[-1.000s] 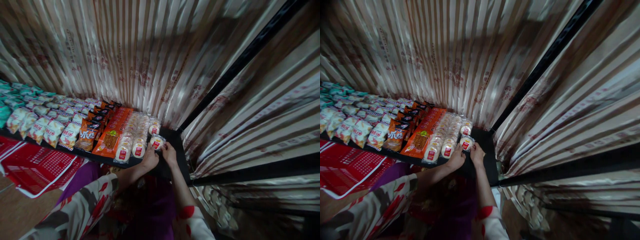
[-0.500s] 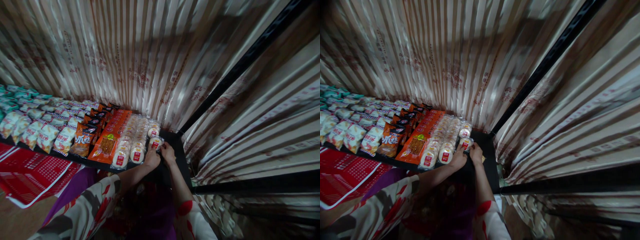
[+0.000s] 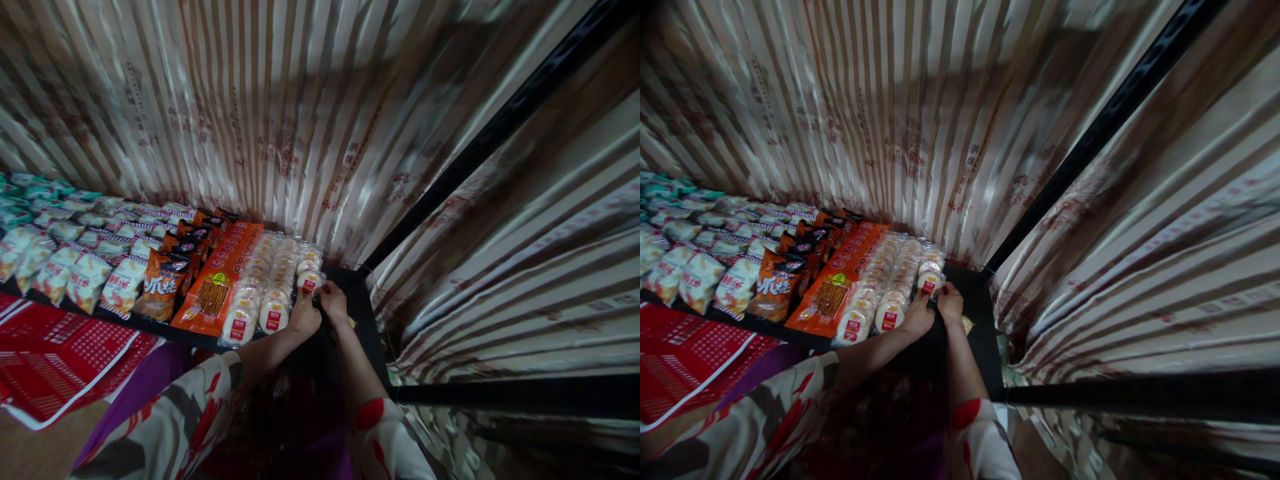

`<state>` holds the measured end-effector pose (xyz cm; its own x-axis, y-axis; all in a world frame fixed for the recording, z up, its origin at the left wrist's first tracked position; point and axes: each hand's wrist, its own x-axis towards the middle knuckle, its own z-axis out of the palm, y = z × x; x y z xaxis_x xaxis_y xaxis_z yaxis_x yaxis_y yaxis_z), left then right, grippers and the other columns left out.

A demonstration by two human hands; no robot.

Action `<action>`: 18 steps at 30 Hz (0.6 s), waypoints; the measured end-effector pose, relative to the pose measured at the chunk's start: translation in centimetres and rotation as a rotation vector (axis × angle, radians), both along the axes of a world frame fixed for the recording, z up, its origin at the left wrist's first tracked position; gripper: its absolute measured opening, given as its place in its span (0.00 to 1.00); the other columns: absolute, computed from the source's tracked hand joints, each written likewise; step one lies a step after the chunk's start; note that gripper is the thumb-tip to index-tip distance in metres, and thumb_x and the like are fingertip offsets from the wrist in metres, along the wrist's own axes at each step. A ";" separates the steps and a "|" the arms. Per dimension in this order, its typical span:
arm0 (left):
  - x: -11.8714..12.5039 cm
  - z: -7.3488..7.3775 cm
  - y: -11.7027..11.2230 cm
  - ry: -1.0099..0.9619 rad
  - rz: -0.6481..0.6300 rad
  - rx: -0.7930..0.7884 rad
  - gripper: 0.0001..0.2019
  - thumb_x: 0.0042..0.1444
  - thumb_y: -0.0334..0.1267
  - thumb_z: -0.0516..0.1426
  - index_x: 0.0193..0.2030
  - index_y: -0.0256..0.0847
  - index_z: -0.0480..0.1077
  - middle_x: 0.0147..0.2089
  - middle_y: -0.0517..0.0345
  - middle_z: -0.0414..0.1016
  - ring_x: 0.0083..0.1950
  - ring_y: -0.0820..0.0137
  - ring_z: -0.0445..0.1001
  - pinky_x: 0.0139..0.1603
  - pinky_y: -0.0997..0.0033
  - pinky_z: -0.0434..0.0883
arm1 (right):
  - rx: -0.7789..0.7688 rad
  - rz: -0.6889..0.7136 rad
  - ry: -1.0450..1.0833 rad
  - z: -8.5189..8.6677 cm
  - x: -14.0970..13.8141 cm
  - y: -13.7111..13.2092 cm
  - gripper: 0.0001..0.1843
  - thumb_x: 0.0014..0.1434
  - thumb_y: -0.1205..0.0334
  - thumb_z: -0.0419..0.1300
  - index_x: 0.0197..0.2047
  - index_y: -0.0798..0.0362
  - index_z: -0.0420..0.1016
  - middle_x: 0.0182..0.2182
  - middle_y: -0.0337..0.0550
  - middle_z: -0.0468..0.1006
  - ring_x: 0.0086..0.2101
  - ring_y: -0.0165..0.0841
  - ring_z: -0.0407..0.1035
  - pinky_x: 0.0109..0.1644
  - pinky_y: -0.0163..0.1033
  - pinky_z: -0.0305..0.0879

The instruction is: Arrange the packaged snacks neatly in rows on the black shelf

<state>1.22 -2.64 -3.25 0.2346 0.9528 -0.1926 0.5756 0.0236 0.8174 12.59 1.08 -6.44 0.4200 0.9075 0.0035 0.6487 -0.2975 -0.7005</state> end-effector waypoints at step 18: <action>0.2 -0.8 1.5 0.046 0.034 0.039 0.26 0.51 0.24 0.51 0.60 0.31 0.64 0.69 0.41 0.51 0.64 0.59 0.62 0.65 0.68 0.59 | 0.094 -0.040 0.097 -1.5 0.2 1.8 0.18 0.50 0.64 0.53 0.43 0.48 0.76 0.36 0.39 0.80 0.37 0.33 0.72 0.43 0.35 0.67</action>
<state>1.39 -1.10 -4.10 0.1936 0.9671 -0.1653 0.6119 0.0126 0.7908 12.77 2.90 -7.97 0.4579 0.8878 0.0453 0.5659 -0.2518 -0.7851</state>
